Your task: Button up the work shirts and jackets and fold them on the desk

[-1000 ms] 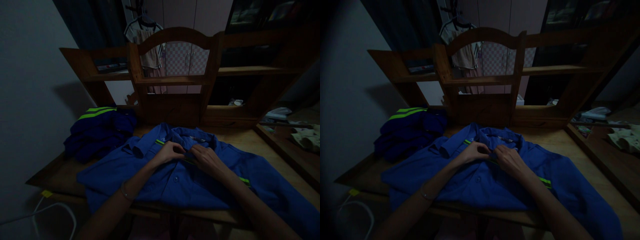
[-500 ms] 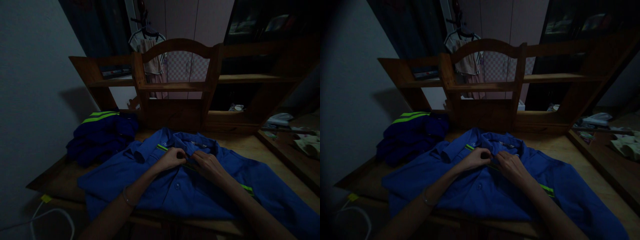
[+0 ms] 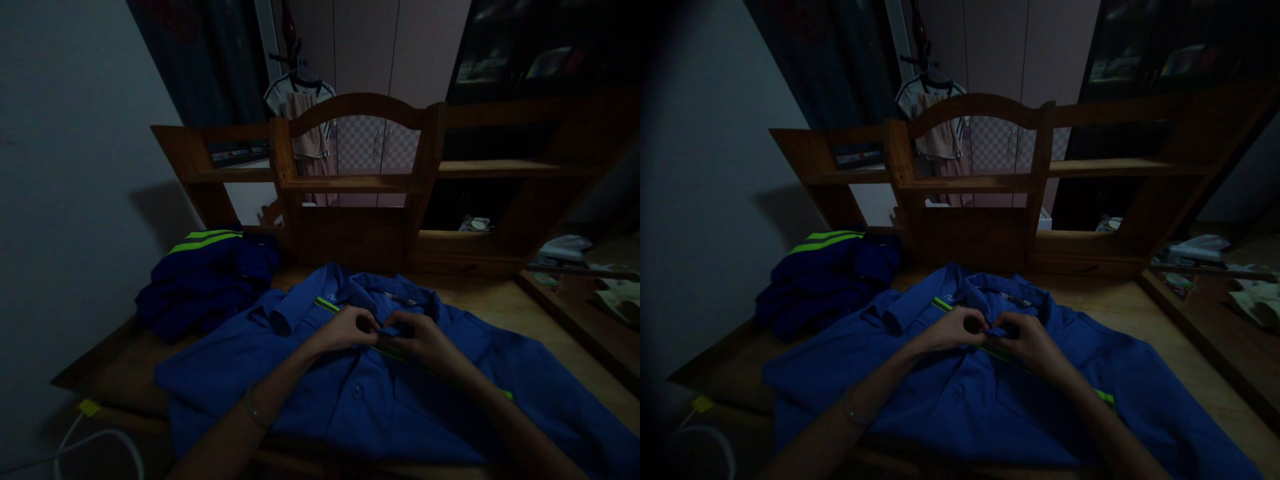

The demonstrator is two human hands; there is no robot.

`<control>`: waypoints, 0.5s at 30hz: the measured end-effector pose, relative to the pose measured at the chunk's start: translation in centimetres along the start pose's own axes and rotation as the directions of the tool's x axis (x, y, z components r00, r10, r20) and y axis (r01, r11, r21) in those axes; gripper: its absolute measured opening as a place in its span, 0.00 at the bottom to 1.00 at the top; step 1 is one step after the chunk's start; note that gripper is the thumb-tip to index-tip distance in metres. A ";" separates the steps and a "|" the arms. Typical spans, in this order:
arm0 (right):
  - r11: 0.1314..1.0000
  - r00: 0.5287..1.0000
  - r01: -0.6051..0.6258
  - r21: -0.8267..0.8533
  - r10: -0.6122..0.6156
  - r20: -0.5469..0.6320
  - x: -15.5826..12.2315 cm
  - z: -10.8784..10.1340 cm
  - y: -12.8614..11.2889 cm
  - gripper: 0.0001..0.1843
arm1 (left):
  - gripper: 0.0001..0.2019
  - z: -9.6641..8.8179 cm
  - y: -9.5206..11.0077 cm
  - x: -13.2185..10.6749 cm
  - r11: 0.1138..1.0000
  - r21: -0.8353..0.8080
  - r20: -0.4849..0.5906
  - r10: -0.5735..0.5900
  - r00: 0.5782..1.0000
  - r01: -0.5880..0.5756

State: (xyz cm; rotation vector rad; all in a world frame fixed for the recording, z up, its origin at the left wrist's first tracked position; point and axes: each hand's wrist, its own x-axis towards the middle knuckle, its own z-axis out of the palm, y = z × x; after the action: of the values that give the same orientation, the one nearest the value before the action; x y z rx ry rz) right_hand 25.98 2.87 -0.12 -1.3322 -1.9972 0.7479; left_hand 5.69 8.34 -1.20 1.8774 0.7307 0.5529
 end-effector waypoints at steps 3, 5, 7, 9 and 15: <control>0.997 1.000 -0.021 0.075 0.020 0.016 0.2 -0.2 0.2 0.13 | 0.10 0.0 0.3 -0.1 0.996 0.046 -0.022 0.084 0.996 -0.083; 0.995 0.999 -0.039 0.096 0.038 0.013 0.3 -0.3 0.3 0.15 | 0.09 -0.1 0.6 -0.2 0.986 0.064 -0.035 0.159 0.987 -0.157; 0.993 0.999 -0.052 0.102 0.050 0.023 0.3 -0.4 0.5 0.15 | 0.09 -0.2 0.9 -0.2 0.973 0.092 -0.040 0.217 0.975 -0.212; 0.993 0.997 -0.061 0.103 0.055 0.053 0.3 -0.4 0.8 0.15 | 0.08 -0.2 1.1 -0.3 0.958 0.144 -0.028 0.255 0.966 -0.249; 0.999 0.998 -0.023 0.048 0.020 0.063 -0.1 -0.5 1.2 0.18 | 0.06 0.3 1.1 -0.3 0.886 0.329 -0.035 0.356 0.934 -0.325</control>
State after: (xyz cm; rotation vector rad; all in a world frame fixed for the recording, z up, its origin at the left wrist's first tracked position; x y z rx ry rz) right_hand 27.08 3.27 -0.67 -1.3193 -2.0028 0.8522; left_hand 5.93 7.57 -0.33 2.3196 0.5751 0.7877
